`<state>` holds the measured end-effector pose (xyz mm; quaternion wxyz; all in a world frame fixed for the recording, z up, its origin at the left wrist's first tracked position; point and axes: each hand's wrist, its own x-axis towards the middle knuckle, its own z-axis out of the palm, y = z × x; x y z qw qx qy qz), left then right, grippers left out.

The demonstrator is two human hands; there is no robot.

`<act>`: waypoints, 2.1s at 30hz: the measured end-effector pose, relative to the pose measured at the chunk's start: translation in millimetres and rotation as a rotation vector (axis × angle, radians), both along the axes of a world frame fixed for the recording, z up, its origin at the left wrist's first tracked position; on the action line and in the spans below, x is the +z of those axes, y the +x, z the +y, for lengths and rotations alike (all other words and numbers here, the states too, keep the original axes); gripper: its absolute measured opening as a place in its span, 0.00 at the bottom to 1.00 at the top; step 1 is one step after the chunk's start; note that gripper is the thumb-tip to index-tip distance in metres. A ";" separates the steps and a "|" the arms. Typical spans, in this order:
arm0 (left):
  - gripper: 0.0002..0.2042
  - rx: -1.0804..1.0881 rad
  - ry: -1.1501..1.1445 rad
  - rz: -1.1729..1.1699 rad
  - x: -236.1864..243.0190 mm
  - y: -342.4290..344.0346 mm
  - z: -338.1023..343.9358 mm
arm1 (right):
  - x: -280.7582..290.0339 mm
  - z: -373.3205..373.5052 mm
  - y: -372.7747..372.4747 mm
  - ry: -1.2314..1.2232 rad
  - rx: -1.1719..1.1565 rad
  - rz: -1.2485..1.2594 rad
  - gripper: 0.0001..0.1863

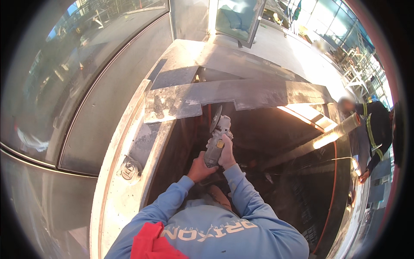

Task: The person uses an angle grinder to cut a metal sheet on a rooftop. They reposition the sheet, continue cutting, and then use a utility knife to trim a flexible roofing membrane. Finally, they place a metal trim piece into the cut opening.

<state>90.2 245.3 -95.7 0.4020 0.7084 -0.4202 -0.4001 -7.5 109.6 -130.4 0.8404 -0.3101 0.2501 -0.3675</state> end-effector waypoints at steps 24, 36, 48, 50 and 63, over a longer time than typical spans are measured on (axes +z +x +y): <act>0.44 -0.297 -0.196 0.448 -67.2 7.5 -10.1 | 9.4 21.7 -37.5 -0.370 -0.037 0.279 0.17; 0.23 0.306 -0.279 -0.040 -98.8 -18.0 -85.9 | -17.8 -8.9 23.7 -0.734 -0.394 0.482 0.22; 0.21 0.131 -0.390 0.040 -150.3 33.5 -147.9 | -49.0 -47.2 68.3 -0.698 -0.509 0.382 0.33; 0.21 0.106 -0.374 0.058 -143.2 34.9 -152.6 | -42.8 -52.9 67.3 -0.674 -0.505 0.321 0.33; 0.26 0.147 -0.389 0.126 -124.6 34.3 -158.1 | -25.9 -58.6 66.7 -0.749 -0.497 0.411 0.33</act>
